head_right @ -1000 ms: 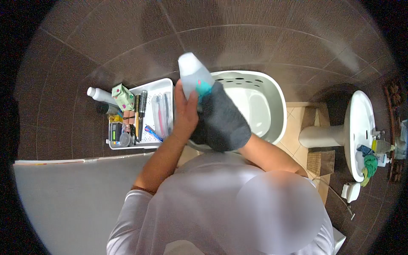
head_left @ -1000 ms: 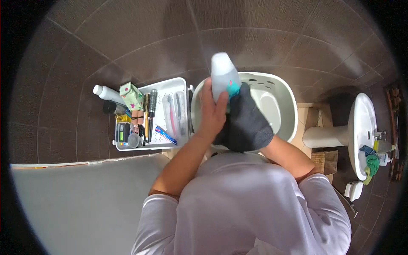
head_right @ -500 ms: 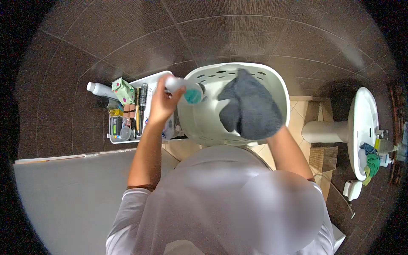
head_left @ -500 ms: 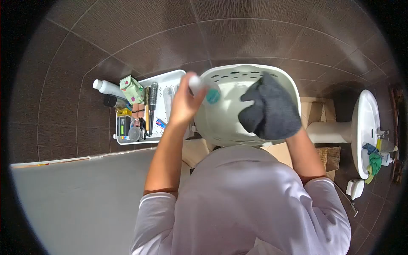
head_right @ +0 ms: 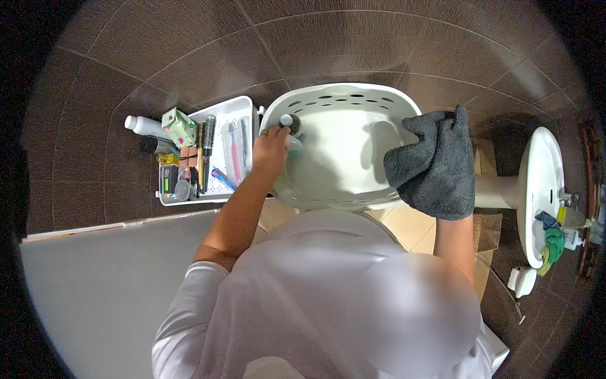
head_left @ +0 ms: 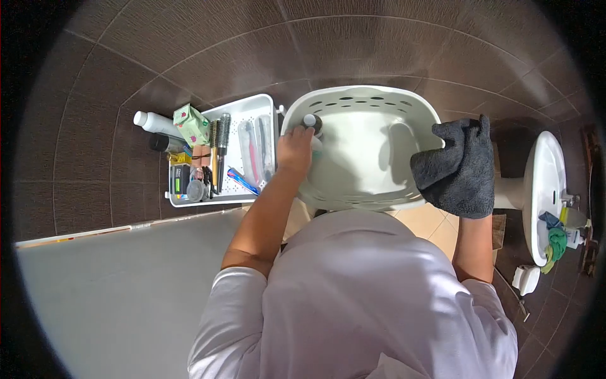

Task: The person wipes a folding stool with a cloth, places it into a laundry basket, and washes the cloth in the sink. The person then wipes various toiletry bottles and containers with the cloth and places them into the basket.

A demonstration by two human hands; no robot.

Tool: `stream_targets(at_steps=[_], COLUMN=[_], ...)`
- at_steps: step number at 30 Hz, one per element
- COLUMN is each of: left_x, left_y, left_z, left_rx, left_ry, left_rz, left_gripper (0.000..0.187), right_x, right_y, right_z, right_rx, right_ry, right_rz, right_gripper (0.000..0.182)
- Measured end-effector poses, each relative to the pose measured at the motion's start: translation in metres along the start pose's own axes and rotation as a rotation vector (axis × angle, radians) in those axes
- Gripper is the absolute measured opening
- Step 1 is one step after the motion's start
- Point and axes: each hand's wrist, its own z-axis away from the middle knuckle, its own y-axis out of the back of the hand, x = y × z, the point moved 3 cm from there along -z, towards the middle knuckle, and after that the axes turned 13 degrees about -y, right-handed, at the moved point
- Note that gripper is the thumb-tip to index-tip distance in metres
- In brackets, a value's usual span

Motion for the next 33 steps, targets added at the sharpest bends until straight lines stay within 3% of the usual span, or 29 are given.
stream_targets(at_steps=[4, 7, 9, 10, 12, 14, 16, 18, 20, 21, 23, 24, 26, 27, 28, 30, 32, 33], left_x=[0.003, 0.005, 0.004, 0.004, 0.007, 0.01, 0.013, 0.016, 0.026, 0.035, 0.044, 0.045, 0.045, 0.044, 0.043, 0.041, 0.041, 0.04], left_y=[0.001, 0.003, 0.002, 0.003, 0.011, 0.021, 0.029, 0.021, 0.02, 0.021, 0.018, 0.014, 0.01, 0.01, 0.009, 0.006, 0.004, 0.004], left_z=[0.003, 0.006, 0.007, 0.007, 0.007, 0.008, 0.013, 0.026, 0.038, 0.043, 0.05, 0.054, 0.058, 0.058, 0.059, 0.059, 0.059, 0.058], left_rx=[0.026, 0.019, -0.067, -0.146, -0.155, -0.164, -0.111, -0.065, -0.021, -0.055, -0.091, -0.085, -0.081, -0.036, 0.012, 0.002, -0.01, -0.002], left_ry=[-0.059, -0.02, 0.023, 0.064, 0.083, 0.108, 0.119, 0.101, 0.081, -0.002, -0.083, -0.08, -0.069, -0.057, -0.043, -0.008, 0.018, 0.029], left_rz=[-0.103, -0.112, -0.097, -0.085, -0.085, -0.086, -0.036, -0.044, -0.049, 0.026, 0.102, 0.13, 0.157, 0.179, 0.202, 0.17, 0.137, 0.141], left_gripper=[0.032, 0.038, 0.047, 0.057, 0.058, 0.059, 0.06, 0.056, 0.052, 0.051, 0.049, 0.048, 0.047, 0.045, 0.044, 0.043, 0.043, 0.043], right_x=[0.008, 0.014, 0.019, 0.022, 0.031, 0.025, 0.002, 0.002, -0.016, -0.013, -0.002, 0.003, -0.003, -0.021, -0.022, -0.02, -0.002, 0.007], right_y=[-0.001, -0.008, -0.027, -0.042, -0.088, -0.129, -0.167, -0.221, -0.258, -0.271, -0.308, -0.336, -0.38, -0.334, -0.338, -0.355, -0.359, -0.341], right_z=[0.004, 0.004, 0.0, -0.001, 0.004, 0.013, 0.009, 0.026, 0.031, 0.041, 0.072, 0.093, 0.122, 0.098, 0.098, 0.111, 0.136, 0.137], right_rx=[-0.048, -0.021, -0.29, -0.291, -0.287, -0.326, -0.59, -0.69, -1.099, -1.103, -1.179, -1.185, -1.012, -1.251, -1.256, -1.481, -1.426, -1.401], right_ry=[-0.103, -0.079, -0.026, -0.026, -0.16, 0.038, -0.047, 0.005, 0.053, 0.054, -0.662, -0.661, -0.047, -0.093, -0.082, 0.096, 0.255, 0.444], right_rz=[0.058, 0.038, 0.045, 0.045, -0.015, -0.209, -0.285, -0.322, 0.451, 0.452, -0.498, -0.498, -0.276, -0.173, -0.171, 0.085, 0.006, 0.029], right_gripper=[0.022, 0.024, 0.024, 0.024, 0.029, 0.032, 0.031, 0.027, 0.03, 0.03, 0.035, 0.035, 0.039, 0.039, 0.039, 0.037, 0.033, 0.031])
